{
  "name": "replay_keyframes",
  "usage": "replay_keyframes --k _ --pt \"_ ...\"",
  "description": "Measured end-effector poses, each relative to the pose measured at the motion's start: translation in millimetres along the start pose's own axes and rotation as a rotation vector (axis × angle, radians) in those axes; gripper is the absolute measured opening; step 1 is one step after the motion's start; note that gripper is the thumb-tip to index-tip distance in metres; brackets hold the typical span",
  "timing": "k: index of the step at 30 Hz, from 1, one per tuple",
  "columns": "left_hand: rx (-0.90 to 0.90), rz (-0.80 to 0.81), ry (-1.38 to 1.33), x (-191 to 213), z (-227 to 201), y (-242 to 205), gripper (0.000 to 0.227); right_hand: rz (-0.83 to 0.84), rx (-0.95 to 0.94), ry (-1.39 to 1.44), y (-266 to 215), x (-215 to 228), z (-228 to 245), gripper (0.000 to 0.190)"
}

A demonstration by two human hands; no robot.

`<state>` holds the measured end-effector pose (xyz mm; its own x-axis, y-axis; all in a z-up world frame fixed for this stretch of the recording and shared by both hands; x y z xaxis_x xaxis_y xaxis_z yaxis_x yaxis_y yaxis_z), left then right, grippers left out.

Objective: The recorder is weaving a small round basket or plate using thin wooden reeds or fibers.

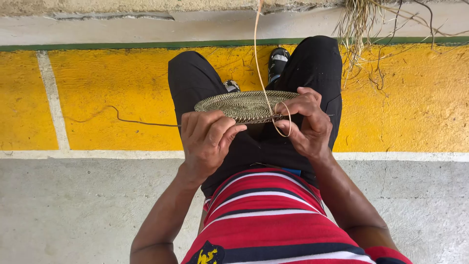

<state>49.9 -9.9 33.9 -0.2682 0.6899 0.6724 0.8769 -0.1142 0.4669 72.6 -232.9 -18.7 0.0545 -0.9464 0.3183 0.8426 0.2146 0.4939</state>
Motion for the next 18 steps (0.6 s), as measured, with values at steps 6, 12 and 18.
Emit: replay_keyframes --k 6,12,18 --pt "-0.005 0.071 -0.042 0 3 -1 0.036 0.134 0.096 -0.054 14 4 15 0.021" --pt "0.075 0.044 -0.025 9 -2 5 0.043 0.280 0.092 -0.030 24 2 24 0.025" --pt "0.049 -0.081 -0.031 -5 1 -11 0.049 0.254 0.059 0.013 21 3 19 0.025"
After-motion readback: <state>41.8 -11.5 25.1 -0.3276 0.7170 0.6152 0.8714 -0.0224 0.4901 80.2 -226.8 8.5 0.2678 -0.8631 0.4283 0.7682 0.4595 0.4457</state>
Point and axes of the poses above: each hand's wrist, its own y-axis towards the middle knuckle, its own x-axis out of the back of the hand, z = x × y, the point moved 6 cm from there along y, towards the middle knuckle, and after that the axes turned 8 degrees about x, right-handed, at the moved point
